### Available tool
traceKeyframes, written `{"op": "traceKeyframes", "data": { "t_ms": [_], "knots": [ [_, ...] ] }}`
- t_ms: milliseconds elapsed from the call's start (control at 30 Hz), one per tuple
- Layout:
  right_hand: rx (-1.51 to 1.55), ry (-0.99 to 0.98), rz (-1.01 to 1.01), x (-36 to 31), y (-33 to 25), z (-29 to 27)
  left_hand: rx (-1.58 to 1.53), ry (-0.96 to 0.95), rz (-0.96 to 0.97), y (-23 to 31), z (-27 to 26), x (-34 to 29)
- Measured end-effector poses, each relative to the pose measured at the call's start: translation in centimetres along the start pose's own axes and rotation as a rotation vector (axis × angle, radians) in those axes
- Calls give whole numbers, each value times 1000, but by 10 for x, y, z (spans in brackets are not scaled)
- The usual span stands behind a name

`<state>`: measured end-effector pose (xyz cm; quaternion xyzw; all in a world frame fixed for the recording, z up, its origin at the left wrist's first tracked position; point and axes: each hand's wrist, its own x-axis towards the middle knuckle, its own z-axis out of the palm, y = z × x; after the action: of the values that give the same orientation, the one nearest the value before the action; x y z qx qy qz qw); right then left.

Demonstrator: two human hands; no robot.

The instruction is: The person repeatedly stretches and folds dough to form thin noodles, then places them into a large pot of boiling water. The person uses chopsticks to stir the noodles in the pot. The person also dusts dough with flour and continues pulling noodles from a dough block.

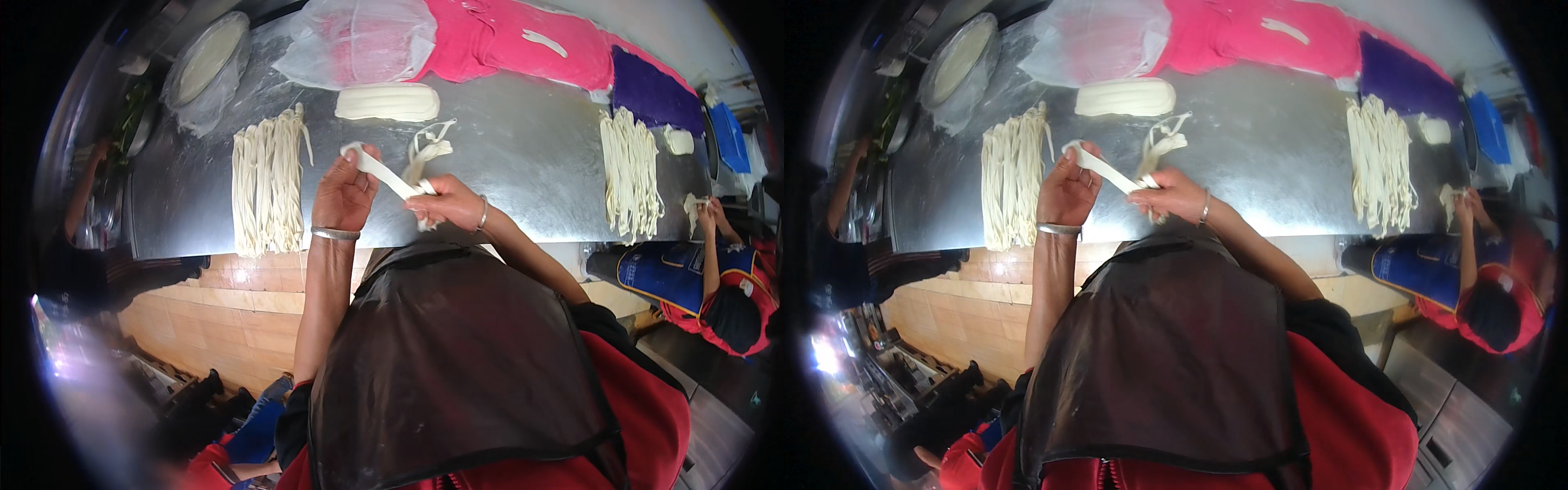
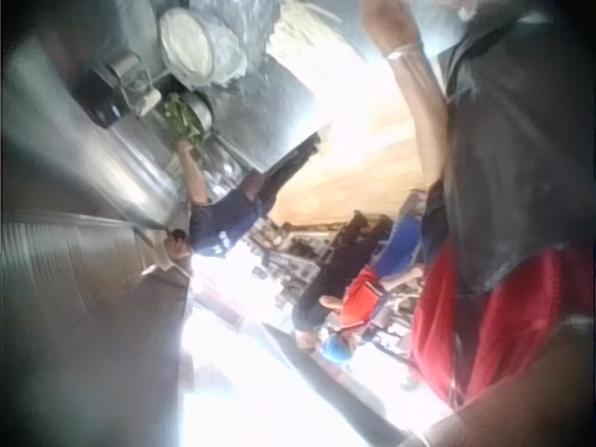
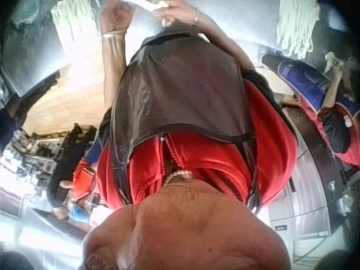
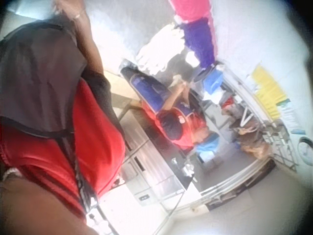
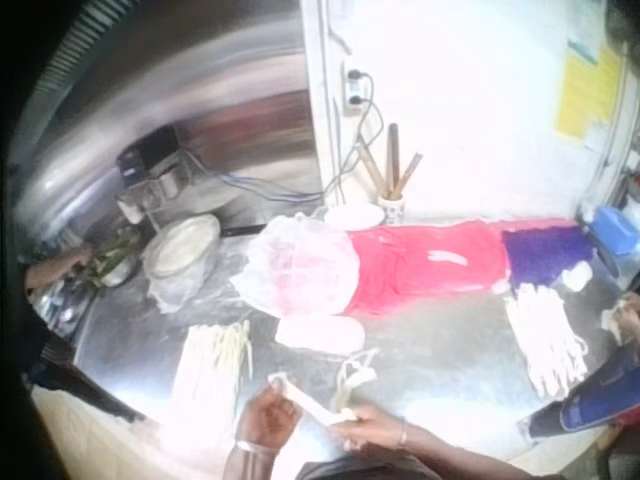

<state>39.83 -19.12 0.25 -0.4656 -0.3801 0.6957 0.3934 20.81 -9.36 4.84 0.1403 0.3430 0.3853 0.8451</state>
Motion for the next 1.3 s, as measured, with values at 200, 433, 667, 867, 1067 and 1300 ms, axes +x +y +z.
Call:
{"op": "traceKeyframes", "data": {
  "t_ms": [200,433,667,867,1067,1300],
  "knots": [
    [-87,58,43,-24,58,-15,-363,155,118,15,-8,0],
    [-485,45,-97,-22,66,-13,-271,140,87,13,-17,-3],
    [-83,9,-191,19,-22,29,222,-107,68,-2,-11,-17],
    [-222,-74,21,17,6,19,-142,-95,267,30,-22,-13],
    [-134,27,33,0,12,22,-39,-66,132,38,-43,-23],
    [-120,119,-217,49,-45,50,235,-68,193,13,-30,-31]
  ]
}}
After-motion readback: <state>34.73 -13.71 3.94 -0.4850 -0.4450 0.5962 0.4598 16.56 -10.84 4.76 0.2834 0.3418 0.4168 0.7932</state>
